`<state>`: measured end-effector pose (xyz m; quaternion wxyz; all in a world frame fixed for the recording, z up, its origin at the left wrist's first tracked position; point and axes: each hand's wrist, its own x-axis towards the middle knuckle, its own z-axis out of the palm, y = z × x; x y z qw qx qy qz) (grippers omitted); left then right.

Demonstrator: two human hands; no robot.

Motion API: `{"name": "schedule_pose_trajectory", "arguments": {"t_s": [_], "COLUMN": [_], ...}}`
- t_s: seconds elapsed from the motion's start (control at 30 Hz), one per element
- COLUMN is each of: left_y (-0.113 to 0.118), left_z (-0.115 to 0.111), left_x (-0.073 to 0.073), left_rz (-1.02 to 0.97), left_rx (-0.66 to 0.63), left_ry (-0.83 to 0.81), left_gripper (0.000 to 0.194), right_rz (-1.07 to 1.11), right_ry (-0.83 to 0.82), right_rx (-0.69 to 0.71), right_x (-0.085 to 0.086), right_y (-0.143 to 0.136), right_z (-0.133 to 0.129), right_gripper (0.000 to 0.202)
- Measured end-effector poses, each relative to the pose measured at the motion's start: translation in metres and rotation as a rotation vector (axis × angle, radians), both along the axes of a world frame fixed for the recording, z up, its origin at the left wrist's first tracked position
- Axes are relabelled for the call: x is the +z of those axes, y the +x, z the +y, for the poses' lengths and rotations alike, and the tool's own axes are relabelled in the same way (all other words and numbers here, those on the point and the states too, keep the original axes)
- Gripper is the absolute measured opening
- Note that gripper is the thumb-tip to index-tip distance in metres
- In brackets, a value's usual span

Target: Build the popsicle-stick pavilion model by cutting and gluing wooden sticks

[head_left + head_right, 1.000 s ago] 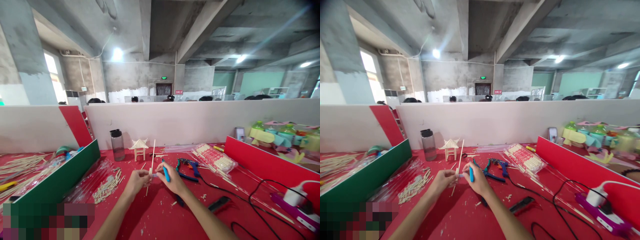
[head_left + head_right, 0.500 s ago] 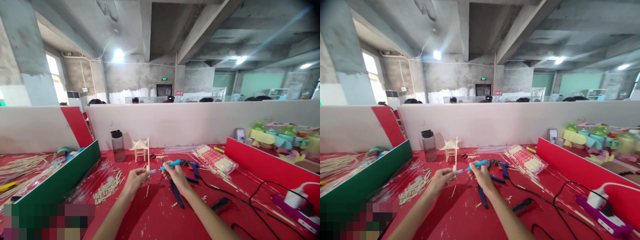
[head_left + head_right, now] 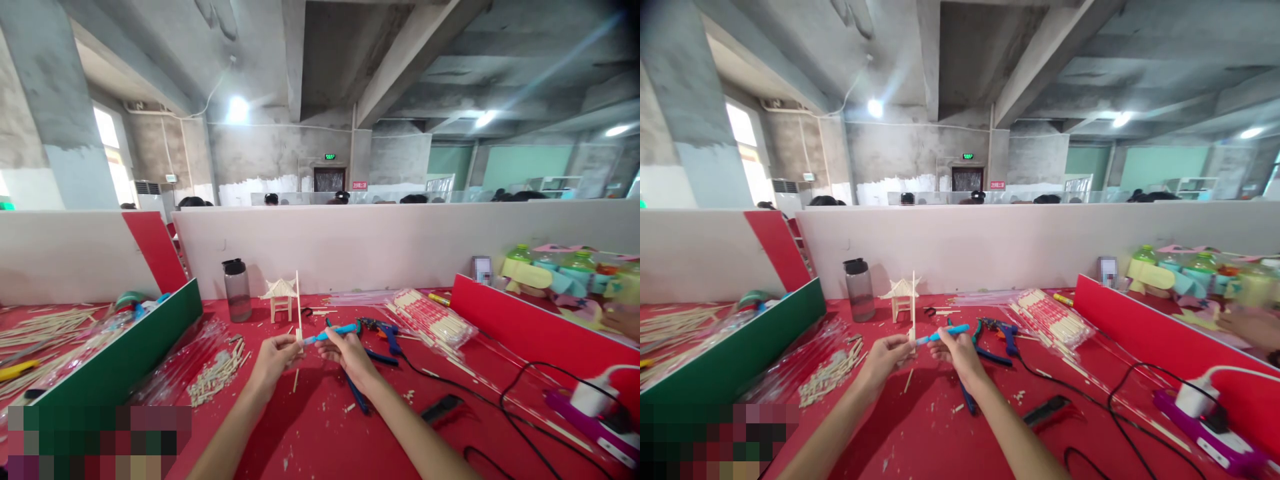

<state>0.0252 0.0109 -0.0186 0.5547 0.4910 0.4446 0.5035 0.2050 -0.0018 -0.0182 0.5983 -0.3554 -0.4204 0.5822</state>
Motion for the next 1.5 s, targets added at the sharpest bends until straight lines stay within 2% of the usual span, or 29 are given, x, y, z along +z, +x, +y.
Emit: {"name": "schedule_pose_trajectory", "arguments": {"t_s": [0.33,0.7,1.07,1.27,1.37,1.43,1.5], "left_y": [0.004,0.003,0.002,0.003,0.002,0.000,-0.002], "left_z": [-0.007,-0.009,-0.006,-0.009,-0.007,-0.004,-0.001], "left_x": [0.006,0.005,0.001,0.005,0.006,0.005,0.003], "left_rz": [-0.087,-0.067,-0.060,-0.047,-0.023,-0.014,-0.007], "left_rx": [-0.038,-0.047,-0.032,-0.044,-0.048,-0.033,-0.011], "left_ry": [-0.031,0.001,0.022,-0.010,0.002,0.002,0.003], "left_gripper": [0.047,0.044,0.043,0.047,0.047,0.047,0.048], "right_rz": [0.064,0.192,0.180,0.062,-0.042,-0.201,-0.459], "right_ry": [0.017,0.031,0.021,0.063,0.116,0.162,0.214], "right_rx": [0.017,0.020,-0.012,-0.063,-0.143,-0.177,-0.142], "right_x": [-0.001,-0.003,-0.002,-0.002,-0.002,0.000,0.003], "right_y": [0.000,-0.007,-0.011,-0.011,-0.004,0.004,0.011], "right_z": [-0.002,-0.008,-0.012,-0.003,0.005,0.007,0.005], "right_gripper": [0.041,0.034,0.035,0.043,0.054,0.060,0.058]}}
